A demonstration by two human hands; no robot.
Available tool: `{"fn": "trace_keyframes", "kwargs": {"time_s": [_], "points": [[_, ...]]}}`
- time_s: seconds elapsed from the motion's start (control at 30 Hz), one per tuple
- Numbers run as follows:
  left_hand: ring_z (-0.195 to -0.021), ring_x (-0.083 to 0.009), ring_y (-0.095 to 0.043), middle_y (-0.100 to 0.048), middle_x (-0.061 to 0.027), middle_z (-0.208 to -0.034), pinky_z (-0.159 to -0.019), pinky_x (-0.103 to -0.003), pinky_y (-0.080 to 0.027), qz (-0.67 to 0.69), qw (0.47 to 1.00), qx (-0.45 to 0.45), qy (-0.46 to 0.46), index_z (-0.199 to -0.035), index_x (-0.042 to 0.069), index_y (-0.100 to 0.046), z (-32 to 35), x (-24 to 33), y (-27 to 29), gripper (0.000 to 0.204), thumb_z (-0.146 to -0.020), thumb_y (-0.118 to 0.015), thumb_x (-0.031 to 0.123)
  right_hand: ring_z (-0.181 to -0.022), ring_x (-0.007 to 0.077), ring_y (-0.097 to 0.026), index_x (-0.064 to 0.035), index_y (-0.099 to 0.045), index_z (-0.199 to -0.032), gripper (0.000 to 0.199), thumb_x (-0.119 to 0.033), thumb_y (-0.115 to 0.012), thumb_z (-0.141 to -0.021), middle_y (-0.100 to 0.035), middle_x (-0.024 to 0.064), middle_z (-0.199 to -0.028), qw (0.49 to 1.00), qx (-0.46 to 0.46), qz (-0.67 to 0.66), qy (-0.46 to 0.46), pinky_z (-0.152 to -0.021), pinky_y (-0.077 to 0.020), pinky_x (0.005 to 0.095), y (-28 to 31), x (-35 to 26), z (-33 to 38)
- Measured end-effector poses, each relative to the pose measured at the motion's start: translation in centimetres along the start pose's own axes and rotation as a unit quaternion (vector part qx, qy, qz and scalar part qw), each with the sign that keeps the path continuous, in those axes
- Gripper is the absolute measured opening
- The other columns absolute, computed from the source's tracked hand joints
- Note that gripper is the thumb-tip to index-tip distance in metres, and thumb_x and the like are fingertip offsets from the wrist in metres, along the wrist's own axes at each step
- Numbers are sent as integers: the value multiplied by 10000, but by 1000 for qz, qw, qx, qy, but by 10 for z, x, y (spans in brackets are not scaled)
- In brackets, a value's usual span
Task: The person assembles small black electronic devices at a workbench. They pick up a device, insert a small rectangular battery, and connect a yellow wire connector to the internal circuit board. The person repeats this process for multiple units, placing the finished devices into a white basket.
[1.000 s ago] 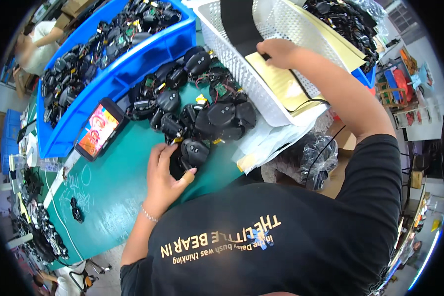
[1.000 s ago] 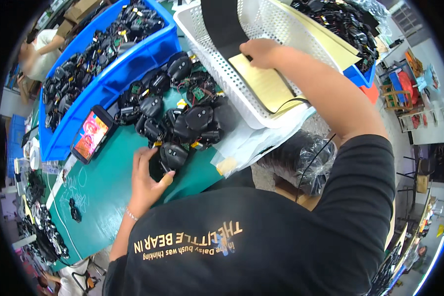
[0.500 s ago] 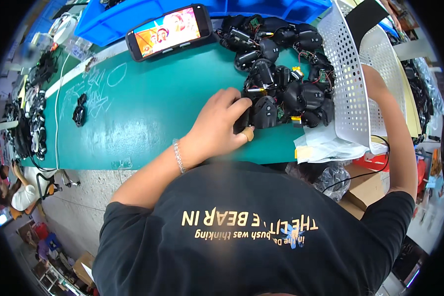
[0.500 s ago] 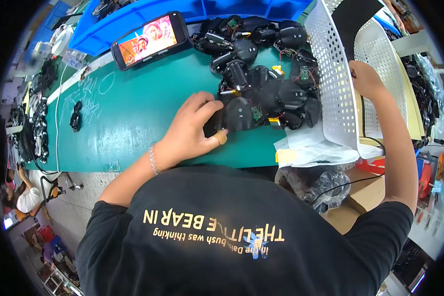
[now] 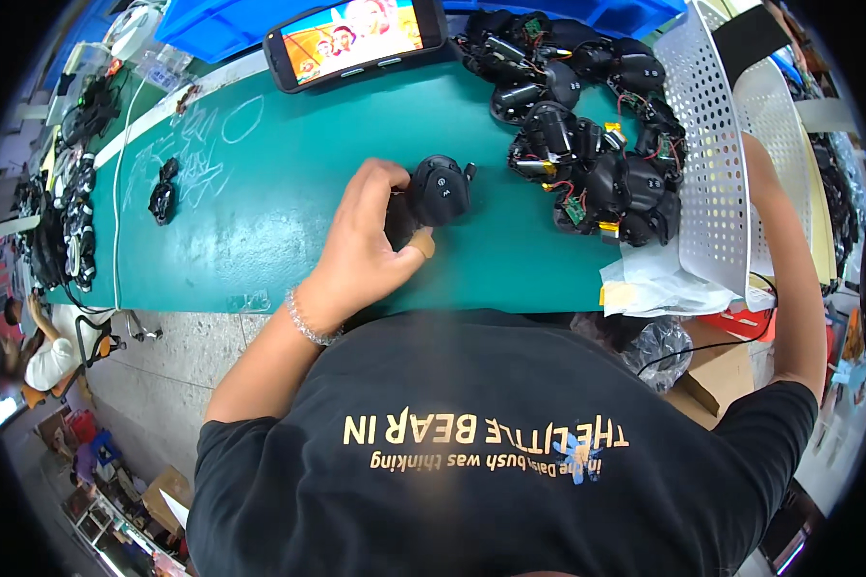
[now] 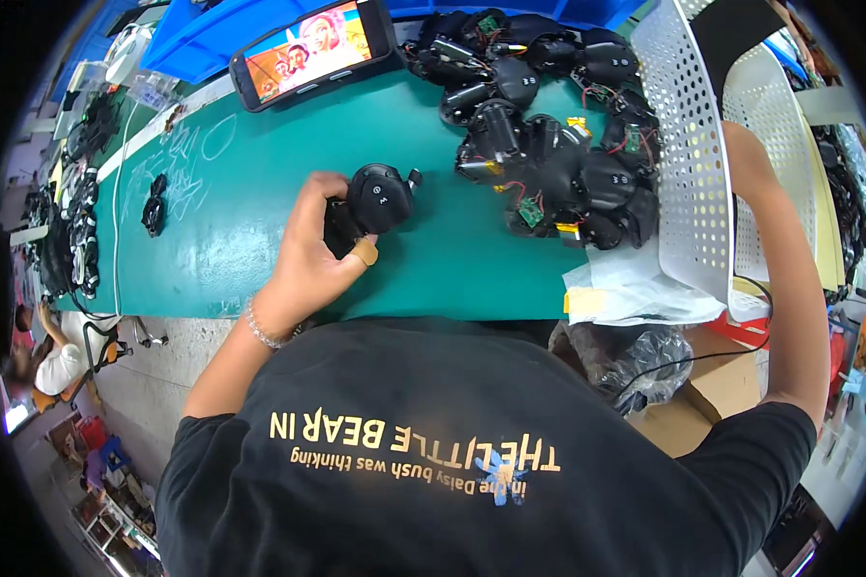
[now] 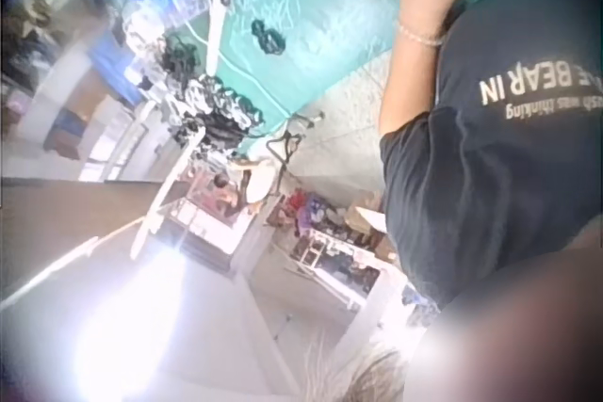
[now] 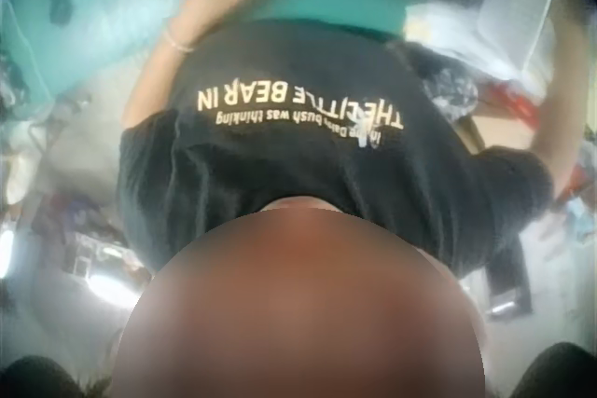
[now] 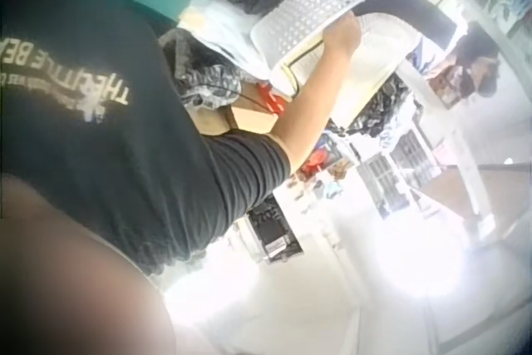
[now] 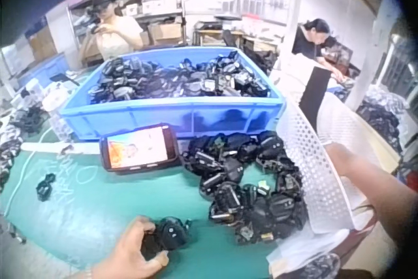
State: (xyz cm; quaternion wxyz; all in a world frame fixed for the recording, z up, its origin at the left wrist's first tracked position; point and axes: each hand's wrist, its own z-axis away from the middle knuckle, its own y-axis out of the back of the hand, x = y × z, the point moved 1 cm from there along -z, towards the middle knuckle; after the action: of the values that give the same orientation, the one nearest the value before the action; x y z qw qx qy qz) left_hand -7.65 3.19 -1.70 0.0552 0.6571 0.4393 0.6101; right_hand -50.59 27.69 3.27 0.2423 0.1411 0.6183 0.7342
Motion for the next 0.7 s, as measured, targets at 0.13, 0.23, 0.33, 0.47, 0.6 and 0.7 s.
{"fn": "trace_keyframes", "kwargs": {"time_s": [0.13, 0.23, 0.33, 0.47, 0.6, 0.7], "points": [[-896, -248, -518, -501, -138, -988, -820, -331, -435, 92, 992, 50, 71, -1048, 11, -454, 10, -6, 4, 464, -627, -649, 32, -924, 373, -601, -23, -595, -1053, 297, -158, -575, -789, -636, 209, -975, 997, 48, -55, 27, -768, -464, 397, -3, 13, -7], [-924, -235, -515, -497, -131, -999, -857, -321, -423, 106, 991, 31, 72, -1093, 8, -462, 1, -4, 13, 487, -645, -646, 54, -783, 359, -568, -15, -517, -971, 143, -114, -490, -873, -594, 175, -840, 985, 108, -137, -14, -743, -448, 388, -26, 89, -14], [-941, -230, -511, -497, -130, -1006, -871, -321, -415, 83, 990, -40, 102, -1133, 7, -467, -2, -6, 40, 512, -676, -664, 131, -626, 207, -523, -61, -466, -918, 78, -125, -426, -932, -548, 83, -729, 976, 180, -119, -4, -602, -436, 314, -29, 105, -16], [-1000, -281, -511, -520, -150, -1028, -899, -369, -402, 7, 993, -4, 117, -1134, 13, -486, -3, -9, 53, 588, -668, -724, 283, -598, 59, -525, -97, -478, -977, 88, -128, -400, -948, -564, 5, -729, 941, 163, -263, -136, -508, -394, 196, -23, 116, -20], [-1031, -306, -492, -513, -151, -1087, -880, -395, -404, -198, 980, 0, 17, -1138, 36, -514, -22, 14, 43, 616, -620, -762, 261, -621, 65, -555, -105, -490, -1042, 134, -106, -394, -949, -551, -7, -737, 925, 182, -294, -157, -521, -404, 194, -17, 131, -24], [-1033, -319, -489, -502, -130, -1122, -857, -422, -412, -279, 959, -46, 33, -1140, 47, -532, -27, 22, 30, 596, -606, -745, 203, -657, 66, -558, -99, -501, -1101, 179, -114, -402, -952, -541, -17, -765, 926, 191, -291, -145, -557, -419, 192, -13, 140, -25]]}}
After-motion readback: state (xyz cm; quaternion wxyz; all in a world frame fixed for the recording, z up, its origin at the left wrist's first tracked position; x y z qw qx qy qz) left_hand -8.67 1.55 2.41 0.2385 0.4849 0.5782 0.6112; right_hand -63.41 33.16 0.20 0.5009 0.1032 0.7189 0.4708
